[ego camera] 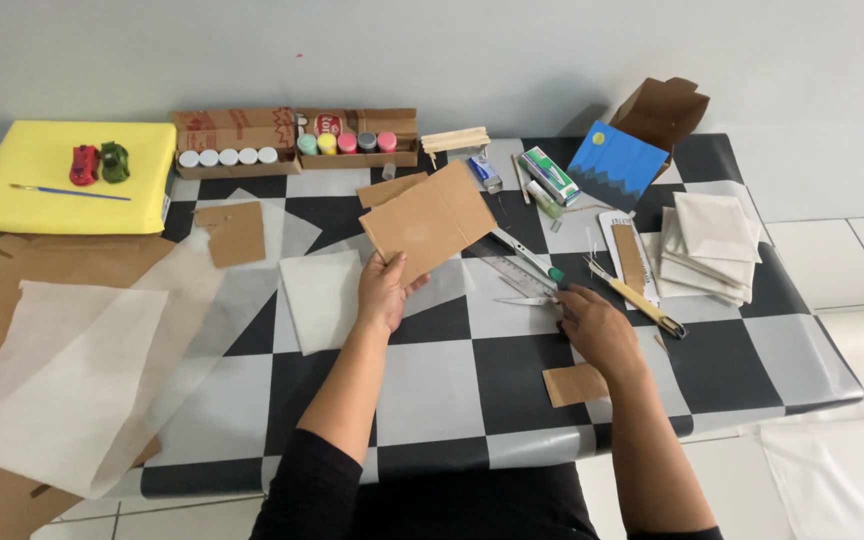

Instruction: A person is working on a craft project, folding a small piece of white paper and then cutting a piece of brown cardboard with scissors.

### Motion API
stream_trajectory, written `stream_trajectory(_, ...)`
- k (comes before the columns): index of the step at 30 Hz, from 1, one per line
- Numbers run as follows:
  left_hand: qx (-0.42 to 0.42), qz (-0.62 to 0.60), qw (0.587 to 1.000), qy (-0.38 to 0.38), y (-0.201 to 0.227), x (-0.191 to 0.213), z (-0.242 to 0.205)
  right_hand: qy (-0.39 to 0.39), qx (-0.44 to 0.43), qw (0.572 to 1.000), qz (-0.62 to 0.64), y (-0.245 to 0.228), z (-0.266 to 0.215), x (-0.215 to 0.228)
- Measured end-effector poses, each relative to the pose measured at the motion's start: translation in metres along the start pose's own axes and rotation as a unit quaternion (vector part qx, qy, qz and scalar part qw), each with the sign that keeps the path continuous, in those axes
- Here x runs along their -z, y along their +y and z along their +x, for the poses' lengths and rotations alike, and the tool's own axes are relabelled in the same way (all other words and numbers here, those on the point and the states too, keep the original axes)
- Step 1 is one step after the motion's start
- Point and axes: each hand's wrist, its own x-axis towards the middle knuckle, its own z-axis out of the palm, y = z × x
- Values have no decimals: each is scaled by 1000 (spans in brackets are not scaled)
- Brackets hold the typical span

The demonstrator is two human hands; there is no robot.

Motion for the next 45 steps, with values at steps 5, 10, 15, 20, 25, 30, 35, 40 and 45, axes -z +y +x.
stream_trajectory(5, -7, -29, 999, -21, 4, 6, -4, -24, 3, 995, -98, 7, -4, -5)
stream_trajectory(10, -9, -39, 998, -41, 1, 8, -5, -41, -35, 991, -121, 17, 1, 6)
stream_trajectory(15, -17, -45, 998, -29, 0, 10, -7, -45, 0, 986, 161, -3, -13, 35)
stream_trajectory(20, -23, -93, 995, -18, 9, 8, -15, -36, 55, 901, 428, -15, 16, -17)
stream_trajectory(25, -33, -134, 990, -17, 12, 6, -18, 1, 101, 820, 563, -77, 41, -24)
stream_trajectory(30, -39, -132, 990, -25, 12, 7, -21, 158, 202, 700, 666, -80, 109, -91)
stream_trajectory(35, -50, -116, 992, -17, 14, 8, -23, 153, 175, 754, 614, -88, 139, -56)
stream_trajectory(40, -55, -105, 993, 6, 26, 16, -18, -22, 134, 784, 606, -80, 116, -24)
stream_trajectory(45, -75, 27, 997, 11, 36, 20, -5, -114, 138, 784, 595, -92, 87, -18)
